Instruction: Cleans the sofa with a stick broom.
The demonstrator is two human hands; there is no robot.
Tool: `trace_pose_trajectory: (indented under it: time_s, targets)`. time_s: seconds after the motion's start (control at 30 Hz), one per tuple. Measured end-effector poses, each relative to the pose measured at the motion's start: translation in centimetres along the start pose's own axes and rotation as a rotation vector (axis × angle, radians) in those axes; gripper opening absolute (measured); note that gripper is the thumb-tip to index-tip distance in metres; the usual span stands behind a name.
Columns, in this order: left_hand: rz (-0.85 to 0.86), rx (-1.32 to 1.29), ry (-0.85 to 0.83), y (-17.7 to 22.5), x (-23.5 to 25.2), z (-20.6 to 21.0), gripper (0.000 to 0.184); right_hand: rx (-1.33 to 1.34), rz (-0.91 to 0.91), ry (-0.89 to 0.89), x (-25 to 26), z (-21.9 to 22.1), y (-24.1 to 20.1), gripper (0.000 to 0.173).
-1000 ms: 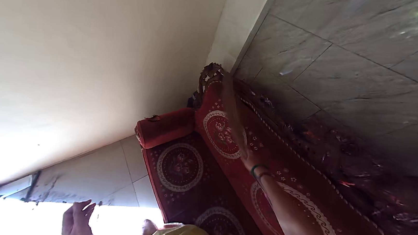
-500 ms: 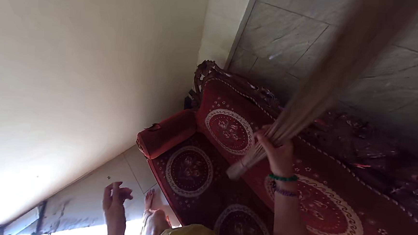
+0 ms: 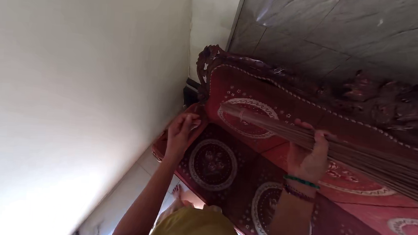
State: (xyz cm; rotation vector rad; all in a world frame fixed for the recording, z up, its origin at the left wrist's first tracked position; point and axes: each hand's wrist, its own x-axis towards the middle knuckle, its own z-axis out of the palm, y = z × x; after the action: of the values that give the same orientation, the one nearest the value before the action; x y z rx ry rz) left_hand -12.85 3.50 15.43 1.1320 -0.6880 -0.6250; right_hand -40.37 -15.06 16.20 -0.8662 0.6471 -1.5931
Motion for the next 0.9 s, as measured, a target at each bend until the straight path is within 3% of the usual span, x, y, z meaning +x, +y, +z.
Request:
trace_pose_trajectory:
  time_s: [0.2,0.33,0.5,0.67,0.8,0.9]
  targets:
    - [-0.081,-0.068,-0.118,-2.7,3.7,4.5,0.022,-0.279,-0.057,0.191,-5.7,-8.2,-3.8,0.014]
    - [-0.139,0.131,-0.225,-6.3,6.4,9.7,0.023,-0.453,-0.094,0.327,-8.3,-13.8,-6.0,0.016]
    - [0.167,0.533,-0.502,-11.1,10.3,19.8,0.02,-0.537,-0.111,0.474,-9.5,-20.1,-7.4,0.012]
    - [0.451,1.05,-0.668,-15.7,16.3,33.6,0.022,-0.562,-0.116,0.612,-9.1,-25.0,-8.6,0.019]
    - [0.569,1.299,-0.835,-20.7,18.8,41.8,0.027,-0.556,-0.135,0.678,-8.9,-28.7,-9.2,0.02]
    - [0.58,1.434,-0.91,-24.2,18.6,44.6,0.032,-0.564,-0.153,0.666,-9.1,-31.1,-9.6,0.017]
